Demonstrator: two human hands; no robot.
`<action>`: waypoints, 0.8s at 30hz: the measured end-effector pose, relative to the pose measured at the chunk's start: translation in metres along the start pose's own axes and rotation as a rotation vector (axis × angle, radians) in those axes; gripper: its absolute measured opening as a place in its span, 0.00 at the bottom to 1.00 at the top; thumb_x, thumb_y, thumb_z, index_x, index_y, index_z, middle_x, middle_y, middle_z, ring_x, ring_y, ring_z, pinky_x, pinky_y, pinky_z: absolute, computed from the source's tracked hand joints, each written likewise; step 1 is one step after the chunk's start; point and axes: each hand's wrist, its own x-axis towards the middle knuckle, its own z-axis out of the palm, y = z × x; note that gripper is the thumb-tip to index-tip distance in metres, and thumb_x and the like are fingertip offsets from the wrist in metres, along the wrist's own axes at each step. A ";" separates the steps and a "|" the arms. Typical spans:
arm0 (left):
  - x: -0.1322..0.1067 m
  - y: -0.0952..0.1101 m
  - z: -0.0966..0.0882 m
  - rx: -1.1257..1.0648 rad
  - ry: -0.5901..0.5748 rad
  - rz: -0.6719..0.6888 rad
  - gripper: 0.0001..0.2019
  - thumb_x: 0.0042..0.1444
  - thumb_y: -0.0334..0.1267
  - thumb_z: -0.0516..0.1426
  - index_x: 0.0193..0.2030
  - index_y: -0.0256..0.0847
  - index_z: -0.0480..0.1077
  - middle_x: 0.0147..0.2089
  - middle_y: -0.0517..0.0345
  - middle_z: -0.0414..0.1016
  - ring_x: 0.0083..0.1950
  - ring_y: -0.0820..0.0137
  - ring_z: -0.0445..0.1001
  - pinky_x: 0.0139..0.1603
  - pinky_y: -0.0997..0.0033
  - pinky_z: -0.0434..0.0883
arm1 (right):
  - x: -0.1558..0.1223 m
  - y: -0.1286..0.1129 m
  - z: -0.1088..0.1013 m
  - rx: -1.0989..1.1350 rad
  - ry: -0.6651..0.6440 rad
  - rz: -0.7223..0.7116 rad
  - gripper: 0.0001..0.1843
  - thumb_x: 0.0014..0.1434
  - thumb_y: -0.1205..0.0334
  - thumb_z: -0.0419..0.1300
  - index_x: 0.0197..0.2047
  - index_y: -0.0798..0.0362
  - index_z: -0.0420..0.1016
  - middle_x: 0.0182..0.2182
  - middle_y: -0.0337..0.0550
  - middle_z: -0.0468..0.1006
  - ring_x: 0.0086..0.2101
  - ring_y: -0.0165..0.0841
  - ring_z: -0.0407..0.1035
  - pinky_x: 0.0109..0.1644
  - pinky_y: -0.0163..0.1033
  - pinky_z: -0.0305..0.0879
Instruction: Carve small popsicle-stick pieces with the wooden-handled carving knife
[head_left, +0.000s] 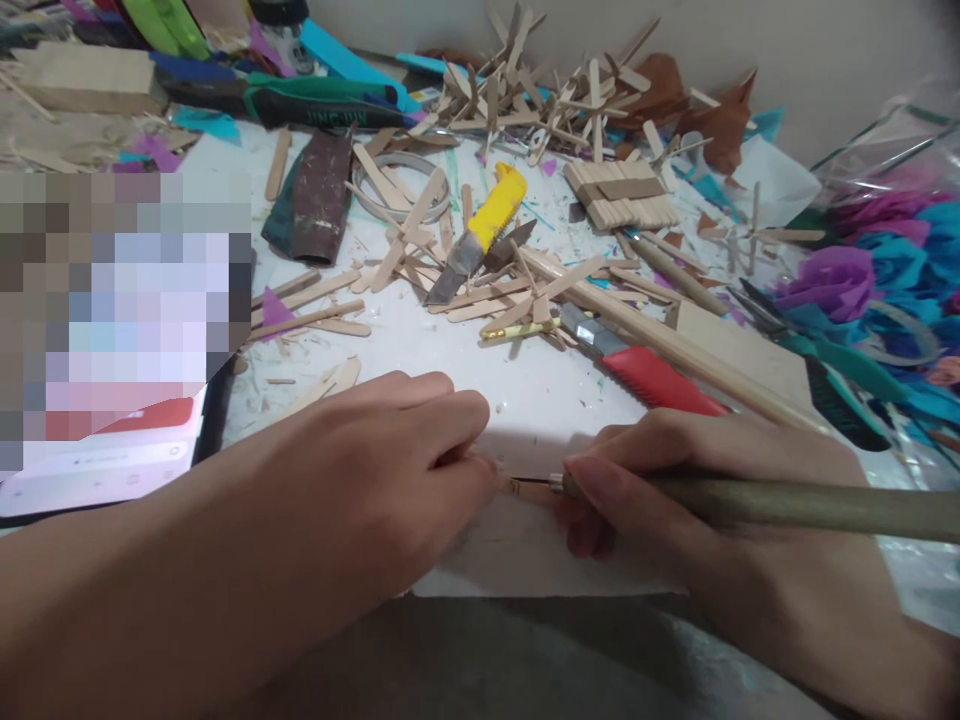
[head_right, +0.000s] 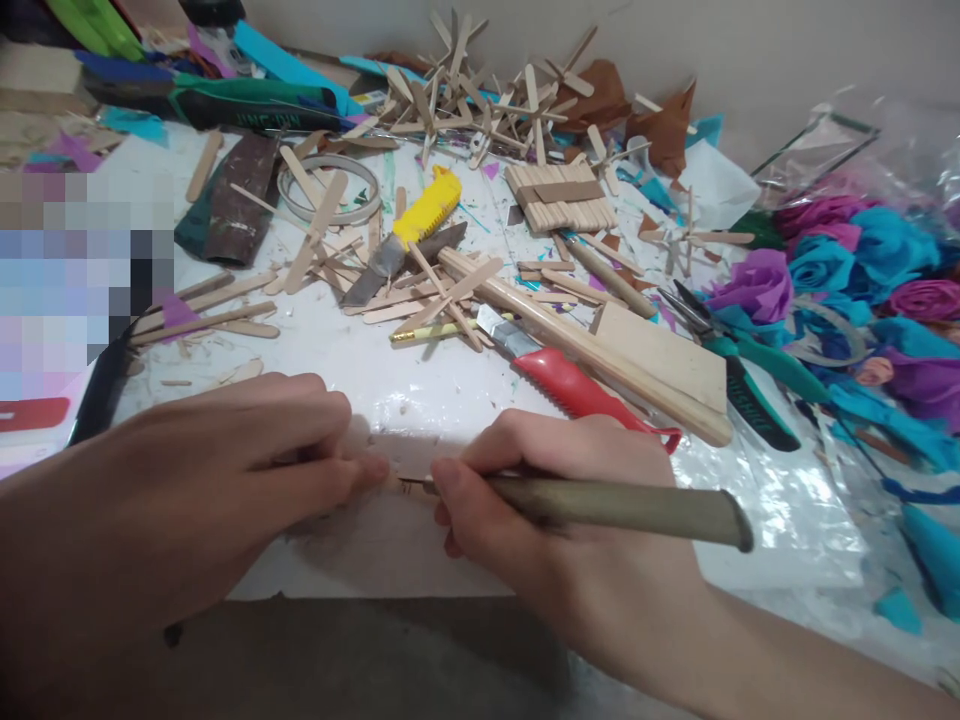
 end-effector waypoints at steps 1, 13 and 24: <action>0.000 0.000 0.000 -0.002 0.004 0.002 0.17 0.72 0.16 0.52 0.38 0.42 0.71 0.37 0.60 0.65 0.36 0.63 0.65 0.36 0.60 0.61 | 0.000 0.000 0.000 0.016 0.004 0.001 0.16 0.70 0.57 0.72 0.28 0.42 0.85 0.22 0.35 0.87 0.19 0.33 0.79 0.21 0.37 0.71; 0.001 -0.001 0.000 0.023 0.016 -0.001 0.17 0.69 0.16 0.55 0.35 0.42 0.73 0.36 0.58 0.68 0.35 0.62 0.67 0.34 0.60 0.63 | 0.004 0.002 0.003 0.055 -0.016 -0.076 0.15 0.70 0.61 0.72 0.29 0.43 0.86 0.22 0.29 0.87 0.19 0.27 0.79 0.22 0.28 0.71; 0.003 0.000 0.001 0.021 0.007 0.002 0.18 0.69 0.16 0.53 0.36 0.42 0.72 0.36 0.58 0.68 0.35 0.63 0.66 0.34 0.61 0.61 | 0.003 0.002 0.002 0.072 -0.026 -0.058 0.16 0.71 0.60 0.72 0.28 0.43 0.86 0.22 0.32 0.88 0.19 0.31 0.79 0.21 0.33 0.72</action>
